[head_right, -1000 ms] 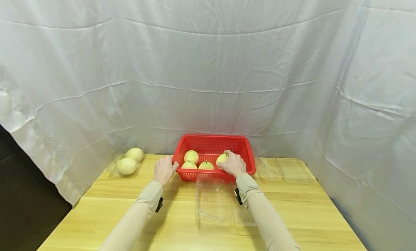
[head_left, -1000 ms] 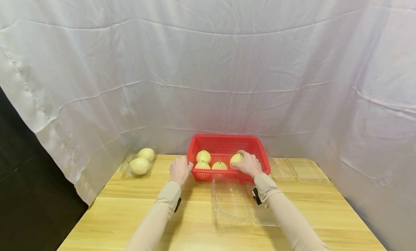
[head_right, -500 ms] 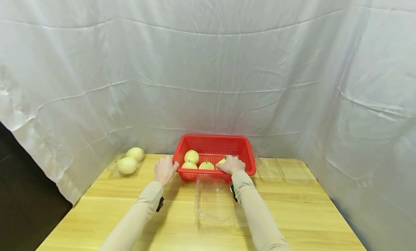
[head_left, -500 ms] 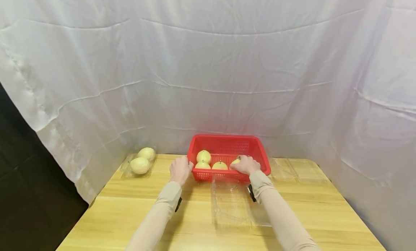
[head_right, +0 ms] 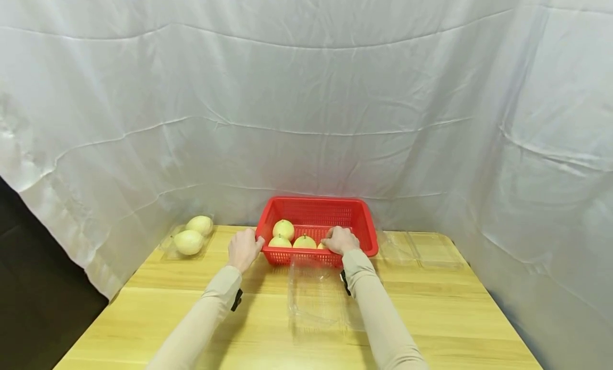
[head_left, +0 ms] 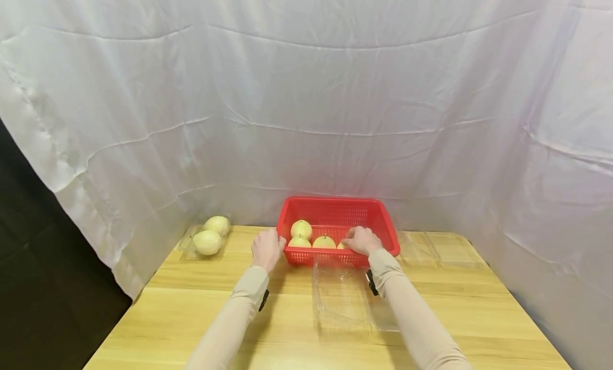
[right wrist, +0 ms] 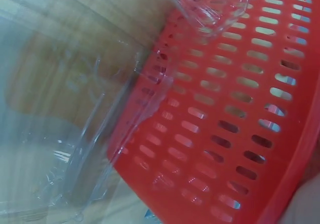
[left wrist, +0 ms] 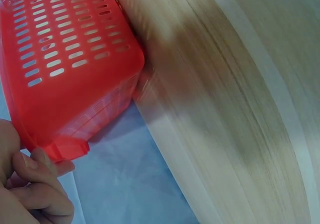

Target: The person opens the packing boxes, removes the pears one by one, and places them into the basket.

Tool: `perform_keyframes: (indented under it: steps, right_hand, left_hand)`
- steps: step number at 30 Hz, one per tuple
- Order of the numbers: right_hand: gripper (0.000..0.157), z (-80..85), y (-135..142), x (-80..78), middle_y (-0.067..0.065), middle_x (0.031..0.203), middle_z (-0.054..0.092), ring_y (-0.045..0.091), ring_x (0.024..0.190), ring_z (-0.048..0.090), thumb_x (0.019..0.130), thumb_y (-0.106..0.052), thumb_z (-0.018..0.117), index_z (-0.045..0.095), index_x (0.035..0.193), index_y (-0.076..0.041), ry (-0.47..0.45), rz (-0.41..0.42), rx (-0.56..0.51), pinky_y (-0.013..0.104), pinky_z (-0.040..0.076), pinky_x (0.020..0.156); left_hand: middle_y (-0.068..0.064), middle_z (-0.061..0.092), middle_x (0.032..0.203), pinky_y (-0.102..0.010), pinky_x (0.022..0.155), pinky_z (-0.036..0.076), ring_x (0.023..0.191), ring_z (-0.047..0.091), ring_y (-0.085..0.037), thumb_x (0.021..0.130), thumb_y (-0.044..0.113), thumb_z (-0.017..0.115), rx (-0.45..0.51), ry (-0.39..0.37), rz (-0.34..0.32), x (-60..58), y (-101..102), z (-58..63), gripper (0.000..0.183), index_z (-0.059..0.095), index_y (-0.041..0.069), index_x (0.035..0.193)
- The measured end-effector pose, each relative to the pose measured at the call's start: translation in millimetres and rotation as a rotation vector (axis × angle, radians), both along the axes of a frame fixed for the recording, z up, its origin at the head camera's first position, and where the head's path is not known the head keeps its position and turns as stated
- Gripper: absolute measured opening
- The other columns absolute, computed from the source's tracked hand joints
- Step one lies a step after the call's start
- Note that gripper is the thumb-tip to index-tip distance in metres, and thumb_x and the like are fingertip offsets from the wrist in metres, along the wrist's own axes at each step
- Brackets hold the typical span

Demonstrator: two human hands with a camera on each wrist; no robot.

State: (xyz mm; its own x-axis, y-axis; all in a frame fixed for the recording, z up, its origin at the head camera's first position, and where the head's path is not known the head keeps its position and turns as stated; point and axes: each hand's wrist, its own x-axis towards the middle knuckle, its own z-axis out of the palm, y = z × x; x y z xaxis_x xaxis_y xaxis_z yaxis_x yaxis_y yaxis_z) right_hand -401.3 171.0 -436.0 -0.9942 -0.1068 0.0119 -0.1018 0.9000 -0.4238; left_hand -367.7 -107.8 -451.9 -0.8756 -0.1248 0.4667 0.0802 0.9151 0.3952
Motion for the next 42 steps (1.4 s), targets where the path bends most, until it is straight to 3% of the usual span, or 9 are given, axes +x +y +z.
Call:
perform_keyframes:
  steps: [8, 16, 24, 32, 35, 42]
  right_hand:
    - [0.029, 1.2, 4, 5.2, 0.006, 0.110, 0.072, 0.028, 0.109, 0.065, 0.093, -0.032, 0.063, 0.070, 0.111, -0.011, 0.042, 0.097, -0.059, 0.047, 0.050, 0.092]
    - [0.027, 0.4, 11, 10.3, 0.007, 0.105, 0.073, 0.026, 0.103, 0.068, 0.093, -0.032, 0.064, 0.071, 0.109, -0.011, 0.116, 0.150, -0.108, 0.046, 0.052, 0.090]
    - [0.016, -0.3, 16, 19.2, 0.002, 0.094, 0.074, 0.019, 0.089, 0.069, 0.090, -0.024, 0.068, 0.075, 0.099, -0.012, 0.221, 0.145, -0.130, 0.042, 0.055, 0.083]
    - [0.016, -0.7, 16, 34.6, 0.003, 0.094, 0.075, 0.021, 0.088, 0.068, 0.088, -0.018, 0.067, 0.076, 0.097, -0.009, 0.364, 0.111, -0.197, 0.042, 0.053, 0.080]
    - [0.012, 0.3, 16, 40.1, 0.002, 0.091, 0.074, 0.020, 0.083, 0.067, 0.087, -0.017, 0.068, 0.076, 0.094, -0.011, 0.411, 0.115, -0.168, 0.042, 0.053, 0.076]
    - [0.005, -1.6, 16, 52.3, -0.005, 0.078, 0.064, 0.012, 0.070, 0.058, 0.084, -0.017, 0.068, 0.073, 0.085, -0.018, 0.512, 0.197, 0.012, 0.036, 0.050, 0.062]
  left_hand:
    - [-0.012, 0.061, 0.062, -0.043, 0.048, 0.047, 0.059, 0.062, -0.035, 0.084, 0.019, 0.064, 0.015, -0.001, -0.002, -0.7, 1, -1.4, 0.028, 0.054, 0.010, 0.059]
    - [-0.010, 0.058, 0.060, -0.042, 0.048, 0.046, 0.056, 0.059, -0.033, 0.085, 0.018, 0.063, 0.024, -0.013, -0.005, -0.2, -3, 0.9, 0.029, 0.053, 0.010, 0.059]
    - [-0.009, 0.059, 0.060, -0.042, 0.048, 0.046, 0.057, 0.060, -0.033, 0.085, 0.020, 0.063, 0.014, -0.020, -0.004, 0.1, -1, 0.8, 0.029, 0.053, 0.011, 0.059]
    - [-0.008, 0.057, 0.059, -0.040, 0.047, 0.045, 0.056, 0.058, -0.031, 0.086, 0.020, 0.063, 0.016, -0.036, 0.000, 2.0, -1, 0.7, 0.031, 0.053, 0.011, 0.058]
    - [-0.007, 0.056, 0.059, -0.039, 0.047, 0.045, 0.055, 0.058, -0.029, 0.087, 0.021, 0.063, 0.018, -0.048, -0.001, 3.0, -1, 0.8, 0.032, 0.052, 0.011, 0.058]
    - [-0.007, 0.058, 0.060, -0.040, 0.048, 0.046, 0.056, 0.058, -0.029, 0.087, 0.021, 0.063, 0.006, -0.042, -0.008, 2.4, 0, 1.4, 0.032, 0.053, 0.011, 0.059]
